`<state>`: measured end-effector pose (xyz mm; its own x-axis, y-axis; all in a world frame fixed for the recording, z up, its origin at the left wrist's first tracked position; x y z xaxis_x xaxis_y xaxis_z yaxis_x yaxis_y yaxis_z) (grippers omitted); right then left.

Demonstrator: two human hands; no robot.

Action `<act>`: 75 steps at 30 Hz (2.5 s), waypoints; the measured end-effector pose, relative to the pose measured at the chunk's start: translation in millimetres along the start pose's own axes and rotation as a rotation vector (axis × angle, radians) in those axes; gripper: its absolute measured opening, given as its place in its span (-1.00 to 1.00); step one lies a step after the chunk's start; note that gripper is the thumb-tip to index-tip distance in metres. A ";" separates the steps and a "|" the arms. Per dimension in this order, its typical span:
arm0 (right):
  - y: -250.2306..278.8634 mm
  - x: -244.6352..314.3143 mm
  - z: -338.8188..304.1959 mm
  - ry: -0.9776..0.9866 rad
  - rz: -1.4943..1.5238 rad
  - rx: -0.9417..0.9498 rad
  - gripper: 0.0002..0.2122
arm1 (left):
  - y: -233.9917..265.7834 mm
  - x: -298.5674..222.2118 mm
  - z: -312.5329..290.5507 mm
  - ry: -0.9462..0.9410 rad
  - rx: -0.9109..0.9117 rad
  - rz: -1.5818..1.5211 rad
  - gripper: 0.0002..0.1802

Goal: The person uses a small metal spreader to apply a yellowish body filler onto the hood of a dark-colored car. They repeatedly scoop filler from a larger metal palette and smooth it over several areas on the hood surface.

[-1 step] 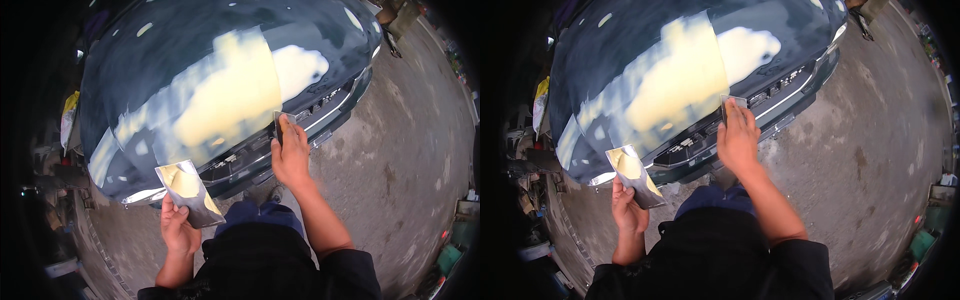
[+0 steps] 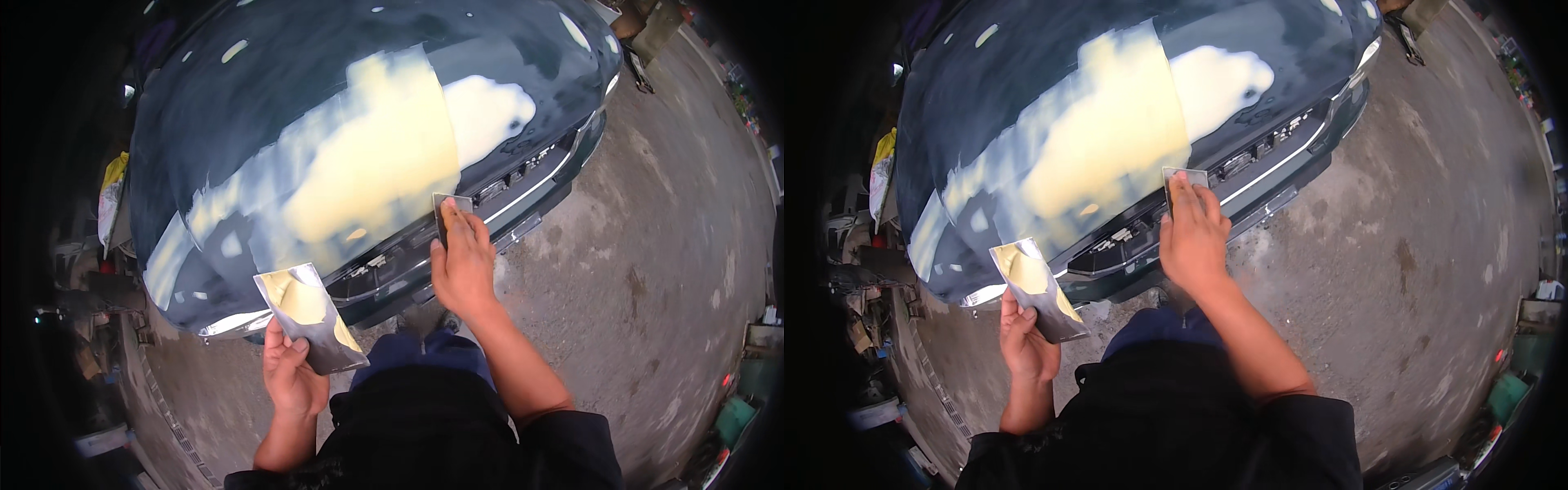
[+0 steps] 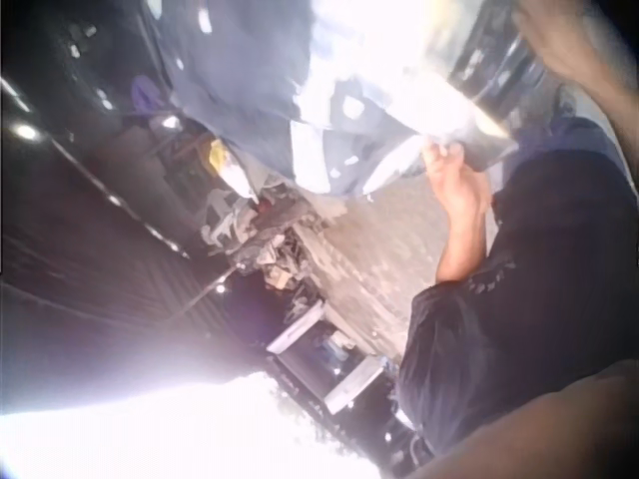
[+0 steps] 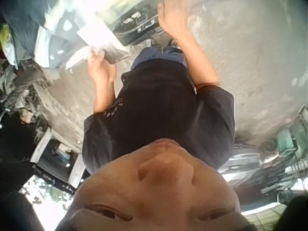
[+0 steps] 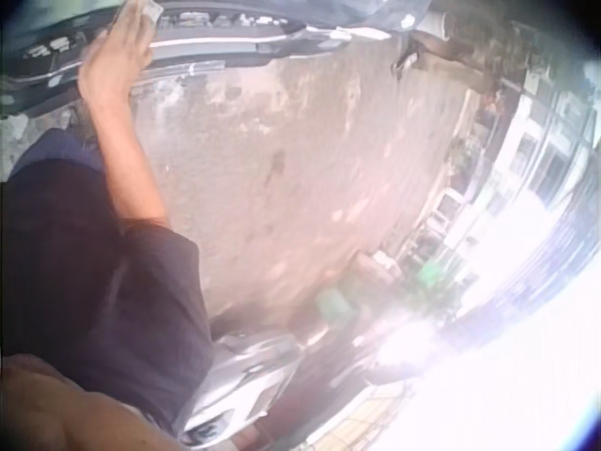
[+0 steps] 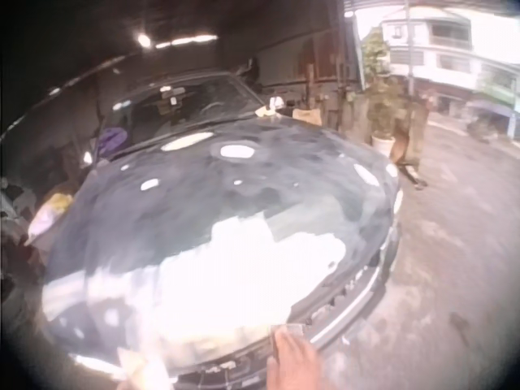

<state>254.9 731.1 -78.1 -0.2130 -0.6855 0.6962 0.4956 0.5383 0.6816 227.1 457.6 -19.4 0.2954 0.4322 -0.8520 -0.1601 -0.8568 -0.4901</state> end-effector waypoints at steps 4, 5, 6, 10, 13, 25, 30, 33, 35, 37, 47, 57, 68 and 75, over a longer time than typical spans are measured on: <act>-23.1 26.4 -34.9 0.098 0.108 0.056 -0.40 | 4.9 7.6 13.6 0.079 0.040 -0.008 -0.40; -20.5 31.6 -41.3 0.092 0.232 0.098 -0.40 | 7.4 10.6 16.3 0.099 0.038 -0.012 -0.39; -16.6 37.7 -47.6 0.085 0.358 0.138 -0.40 | 5.4 11.5 20.1 0.128 0.058 -0.028 -0.39; 23.4 79.0 -73.6 0.267 1.063 0.145 -0.40 | -2.8 20.3 30.1 0.200 0.129 -0.105 -0.41; 13.3 89.7 -87.8 0.343 1.016 0.226 -0.41 | -19.2 12.0 35.5 0.176 0.199 -0.131 -0.39; -5.6 -2.9 4.9 -0.266 0.238 -0.297 -0.42 | 20.3 -25.2 42.6 0.054 0.253 0.000 -0.37; -47.9 57.3 -30.2 -0.121 0.068 -0.163 -0.43 | 42.1 -27.6 42.2 0.059 0.216 0.019 -0.38; -68.1 84.2 -57.8 -0.044 0.054 -0.092 -0.40 | 46.7 -26.1 44.0 0.083 0.227 -0.019 -0.39; -71.0 93.5 -72.0 -0.029 0.143 -0.021 -0.39 | 45.8 -27.2 44.6 0.098 0.215 -0.002 -0.39; -61.8 97.0 -83.6 -0.050 0.318 0.064 -0.38 | 44.1 -27.1 45.3 0.118 0.216 -0.003 -0.39; -19.4 106.5 -119.6 0.134 0.705 0.241 -0.50 | 9.4 -26.5 48.3 0.117 0.307 -0.166 -0.39; 34.6 69.7 -119.1 -0.278 1.712 -0.038 -0.38 | -31.5 -28.0 29.8 -0.202 0.370 -0.161 -0.42; 74.5 48.1 -72.2 -0.082 1.386 0.117 -0.32 | -94.1 0.0 -4.2 -0.174 0.687 0.188 -0.48; 132.0 17.5 -53.0 0.102 1.388 0.054 -0.30 | -147.9 -14.5 -15.0 -0.771 0.836 1.040 -0.52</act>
<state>361.2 764.2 12.2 0.4829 0.3870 0.7855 0.2162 0.8166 -0.5352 260.6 573.9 68.3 -0.7785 0.0245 -0.6271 -0.5227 -0.5785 0.6262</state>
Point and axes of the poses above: each hand's wrist, its own z-axis towards the middle knuckle, its own y-axis out of the back of the hand, x = y × z, the point moved 6 cm from there along z, towards the middle knuckle, and after that the axes turned 3 degrees about z, right-handed, at the moved point
